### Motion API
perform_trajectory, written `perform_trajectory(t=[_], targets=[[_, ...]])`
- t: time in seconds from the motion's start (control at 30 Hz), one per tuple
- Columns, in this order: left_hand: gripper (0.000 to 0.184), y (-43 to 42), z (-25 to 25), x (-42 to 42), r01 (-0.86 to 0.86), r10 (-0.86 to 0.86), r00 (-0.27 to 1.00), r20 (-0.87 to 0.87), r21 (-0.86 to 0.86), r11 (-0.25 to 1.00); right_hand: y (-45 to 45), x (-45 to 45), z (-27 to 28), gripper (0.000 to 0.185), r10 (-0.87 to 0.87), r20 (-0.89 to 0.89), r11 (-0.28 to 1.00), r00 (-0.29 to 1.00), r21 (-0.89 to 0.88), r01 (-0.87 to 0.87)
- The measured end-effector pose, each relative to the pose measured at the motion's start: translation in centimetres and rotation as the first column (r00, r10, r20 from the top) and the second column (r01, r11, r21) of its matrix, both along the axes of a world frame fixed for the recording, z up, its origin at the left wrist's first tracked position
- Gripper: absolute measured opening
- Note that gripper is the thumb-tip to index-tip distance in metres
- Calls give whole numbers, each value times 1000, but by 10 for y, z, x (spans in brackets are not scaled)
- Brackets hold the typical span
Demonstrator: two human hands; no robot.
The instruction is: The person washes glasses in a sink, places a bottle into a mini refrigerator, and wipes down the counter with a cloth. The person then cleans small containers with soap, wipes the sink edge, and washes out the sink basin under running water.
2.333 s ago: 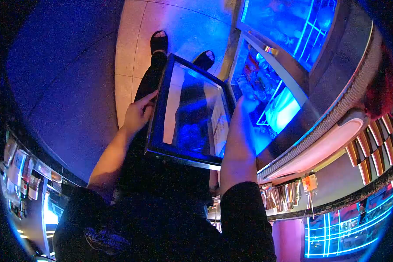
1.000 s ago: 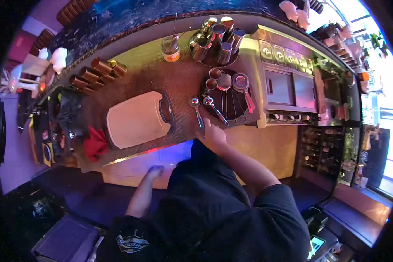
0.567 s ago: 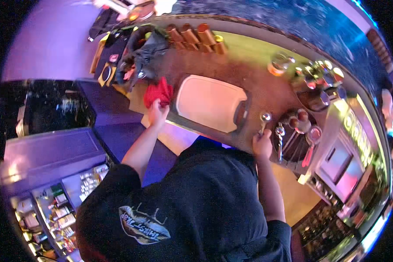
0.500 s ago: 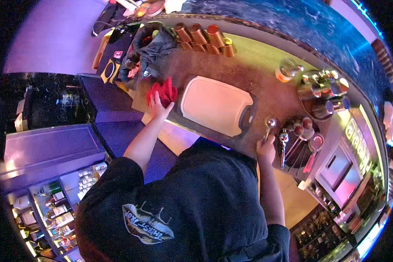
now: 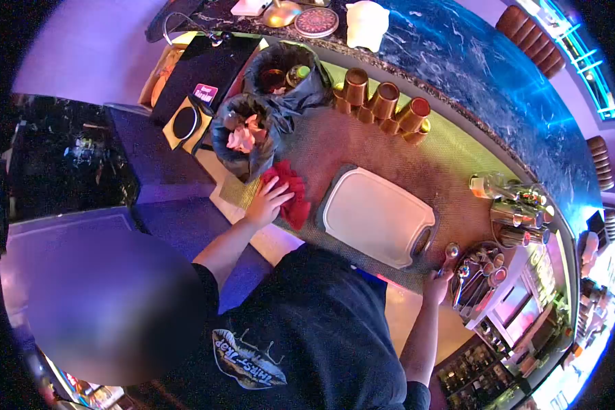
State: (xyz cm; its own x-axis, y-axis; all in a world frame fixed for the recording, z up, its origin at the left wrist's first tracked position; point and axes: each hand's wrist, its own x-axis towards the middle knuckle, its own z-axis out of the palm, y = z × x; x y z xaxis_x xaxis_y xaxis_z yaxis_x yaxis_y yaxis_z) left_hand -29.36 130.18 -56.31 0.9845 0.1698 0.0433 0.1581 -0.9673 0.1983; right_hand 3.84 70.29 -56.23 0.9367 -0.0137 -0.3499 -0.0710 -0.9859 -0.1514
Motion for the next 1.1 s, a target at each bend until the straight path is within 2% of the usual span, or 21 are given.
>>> perform_trajectory(t=[0.1, 0.2, 0.33, 0.43, 0.5, 0.57, 0.6, 0.67, 0.73, 0.77, 0.8, 0.83, 0.87, 0.9, 0.93, 1.0, 1.07, 1.1], targets=[[80, 7, 6, 25, 50, -48, 999, 22, -62, 997, 6, -3, 25, 55, 18, -5, 1000, 1000, -21, -18], [83, 8, 35, 37, 85, -83, 996, 21, -102, 991, 20, -17, 34, 61, 49, -36, 999, 998, -19, -50], [87, -3, 87, 58, 55, -100, 956, -275, -165, 985, 18, -47, 33, 71, -66, 85, 998, 994, -8, 67], [90, -19, 84, 82, 49, -94, 973, -210, -209, 977, 1, -83, 20, 82, -223, 100, 975, 970, 41, 220], [94, -35, 81, 95, 32, -73, 985, -155, -255, 966, 0, -109, 17, 85, -193, 206, 976, 959, 145, 165], [96, -37, 22, 86, 20, -44, 977, -206, -119, 993, -17, -145, -14, 86, -158, 365, 987, 917, 97, 131], [95, -40, 46, 94, 57, -86, 974, -208, -141, 988, -27, -161, -26, 82, -226, 313, 974, 922, 103, 204], [91, -52, 59, 103, 62, -79, 963, -256, -72, 995, -41, -198, -31, 77, -443, 85, 889, 892, 165, 426], [90, -71, 90, 111, 10, -37, 952, -304, -91, 996, -59, -241, -35, 72, -505, -101, 830, 857, 218, 514], [87, -72, 87, 108, 42, -66, 982, -179, -133, 990, -50, -253, -17, 58, -575, -287, 781, 766, 85, 618], [85, -74, 82, 111, 109, -130, 985, -113, -174, 979, -63, -277, -26, 55, -541, -367, 792, 757, 80, 605], [83, -78, 80, 120, 168, -181, 983, -42, -205, 964, -76, -303, -48, 60, -491, -444, 807, 750, 94, 583], [81, -84, 79, 131, 274, -275, 961, 27, -222, 936, -77, -322, -42, 60, -539, -422, 768, 729, 108, 631], [79, -90, 80, 145, 367, -355, 930, 91, -234, 900, -74, -337, -33, 62, -516, -459, 768, 723, 127, 628], [55, -108, 97, 160, 464, -404, 876, 262, -237, 853, -72, -349, -29, 67, -483, -495, 772, 722, 147, 618], [25, -136, 101, 191, 560, -480, 828, 288, -449, 696, -69, -377, -26, 65, -508, -381, 798, 773, 129, 588], [18, -180, 120, 216, 515, -530, 828, 183, -623, 589, -75, -393, -36, 58, -598, -469, 706, 650, 76, 704], [18, -212, 141, 224, 536, -556, 811, 184, -617, 577, -76, -398, -34, 58, -615, -469, 683, 634, 84, 725]])
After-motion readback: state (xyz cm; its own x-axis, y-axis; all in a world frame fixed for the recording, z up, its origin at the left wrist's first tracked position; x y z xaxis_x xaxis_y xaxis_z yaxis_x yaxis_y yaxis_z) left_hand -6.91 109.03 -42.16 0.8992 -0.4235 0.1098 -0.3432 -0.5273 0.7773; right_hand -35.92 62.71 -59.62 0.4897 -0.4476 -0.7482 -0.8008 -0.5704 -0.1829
